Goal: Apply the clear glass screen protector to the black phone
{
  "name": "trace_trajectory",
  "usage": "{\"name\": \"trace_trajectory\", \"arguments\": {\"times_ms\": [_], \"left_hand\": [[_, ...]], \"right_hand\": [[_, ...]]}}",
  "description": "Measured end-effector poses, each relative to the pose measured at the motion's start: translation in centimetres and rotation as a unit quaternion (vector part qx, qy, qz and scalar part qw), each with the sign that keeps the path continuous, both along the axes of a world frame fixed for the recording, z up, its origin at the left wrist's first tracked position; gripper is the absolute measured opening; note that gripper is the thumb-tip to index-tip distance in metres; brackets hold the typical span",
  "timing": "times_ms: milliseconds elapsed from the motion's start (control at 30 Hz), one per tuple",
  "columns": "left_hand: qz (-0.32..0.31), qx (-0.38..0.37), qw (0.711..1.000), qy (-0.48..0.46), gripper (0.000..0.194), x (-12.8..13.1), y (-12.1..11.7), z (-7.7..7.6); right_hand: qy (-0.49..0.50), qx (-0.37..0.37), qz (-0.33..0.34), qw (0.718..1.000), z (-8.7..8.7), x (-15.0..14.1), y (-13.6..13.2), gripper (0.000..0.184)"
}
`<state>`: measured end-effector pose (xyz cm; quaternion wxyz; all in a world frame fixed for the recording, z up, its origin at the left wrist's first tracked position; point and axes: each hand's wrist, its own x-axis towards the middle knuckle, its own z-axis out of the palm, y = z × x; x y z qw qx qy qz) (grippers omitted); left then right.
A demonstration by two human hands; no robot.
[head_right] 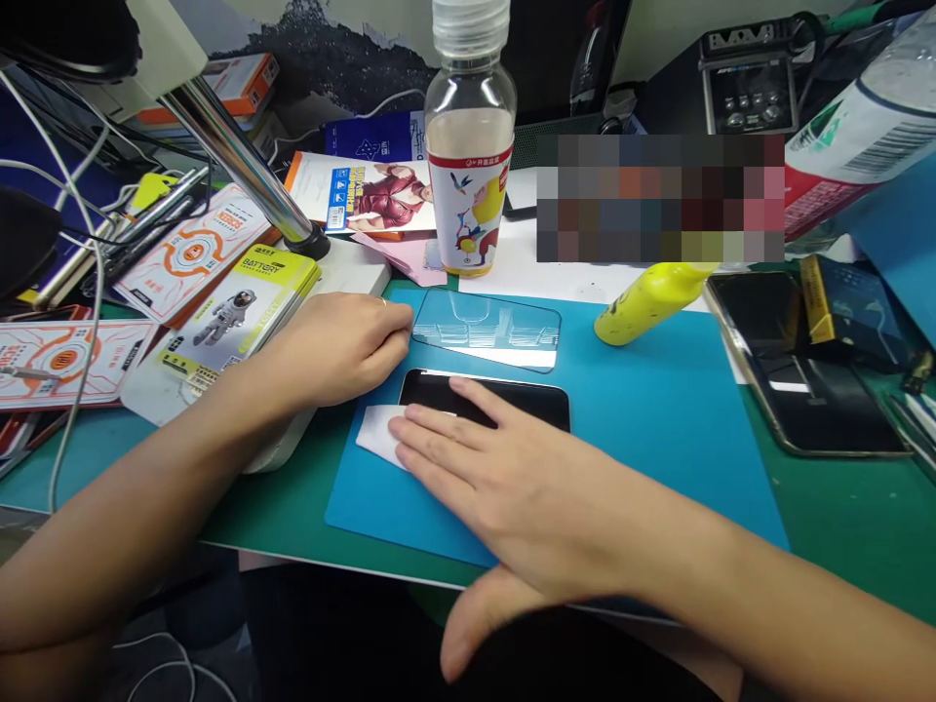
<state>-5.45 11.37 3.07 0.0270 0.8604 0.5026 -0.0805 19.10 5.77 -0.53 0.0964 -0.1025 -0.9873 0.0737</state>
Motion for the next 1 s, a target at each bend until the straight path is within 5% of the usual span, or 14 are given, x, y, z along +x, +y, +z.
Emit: {"name": "trace_trajectory", "arguments": {"times_ms": [133, 467, 1000], "left_hand": [[0.007, 0.014, 1.0, 0.002, 0.03, 0.13, -0.03, -0.2], [0.003, 0.004, 1.0, 0.008, 0.03, 0.37, -0.18, -0.22], [-0.025, -0.002, 1.0, -0.003, 0.029, 0.18, -0.16, -0.5]], "right_hand": [[-0.006, 0.058, -0.059, 0.997, -0.37, -0.06, -0.03, 0.115], [-0.002, 0.022, -0.019, 1.0, -0.33, -0.65, -0.78, 0.116], [0.003, 0.069, -0.055, 0.996, -0.38, -0.59, -0.2, 0.099]]}}
